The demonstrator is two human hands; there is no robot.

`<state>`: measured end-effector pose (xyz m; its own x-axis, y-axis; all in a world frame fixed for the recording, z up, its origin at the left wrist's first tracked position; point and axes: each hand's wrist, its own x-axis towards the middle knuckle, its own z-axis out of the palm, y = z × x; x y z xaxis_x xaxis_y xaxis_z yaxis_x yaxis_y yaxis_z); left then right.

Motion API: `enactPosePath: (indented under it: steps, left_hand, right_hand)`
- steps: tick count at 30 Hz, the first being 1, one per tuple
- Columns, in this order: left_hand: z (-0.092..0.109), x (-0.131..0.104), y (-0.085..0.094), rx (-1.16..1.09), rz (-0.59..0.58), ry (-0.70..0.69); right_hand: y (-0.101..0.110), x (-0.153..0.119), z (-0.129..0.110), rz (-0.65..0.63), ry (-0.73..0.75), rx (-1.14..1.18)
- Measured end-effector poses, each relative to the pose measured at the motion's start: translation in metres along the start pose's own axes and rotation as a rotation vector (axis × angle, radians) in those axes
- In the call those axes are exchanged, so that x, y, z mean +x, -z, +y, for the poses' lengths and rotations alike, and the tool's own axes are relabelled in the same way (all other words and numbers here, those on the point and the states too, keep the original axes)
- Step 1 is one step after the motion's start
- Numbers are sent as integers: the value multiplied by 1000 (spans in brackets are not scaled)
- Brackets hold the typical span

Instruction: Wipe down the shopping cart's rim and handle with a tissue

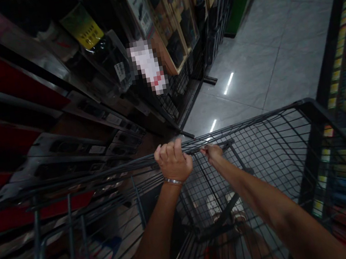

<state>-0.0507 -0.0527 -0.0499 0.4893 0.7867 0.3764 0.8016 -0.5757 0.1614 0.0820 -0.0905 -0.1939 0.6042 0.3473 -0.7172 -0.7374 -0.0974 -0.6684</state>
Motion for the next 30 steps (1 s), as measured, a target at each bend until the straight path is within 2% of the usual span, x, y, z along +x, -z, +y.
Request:
enactPosePath:
  steps: [7,13,19,22,30]
  left_hand:
    - [2,1,2,-21,-14,-6]
    - [1,2,9,-10,-52,-41]
    - [-1,0,25,10,-111,-106]
    - [-12,-3,36,14,-143,-144]
    - [-67,-17,57,59,-115,-110]
  right_hand:
    - [-12,-31,-16,-15,-142,-32]
    - [-25,-68,-27,-86,-132,15]
    - [-43,-103,-40,-168,-88,55]
    - [-52,-118,-46,-202,-70,72]
    - [-58,-140,-52,-240,-64,109]
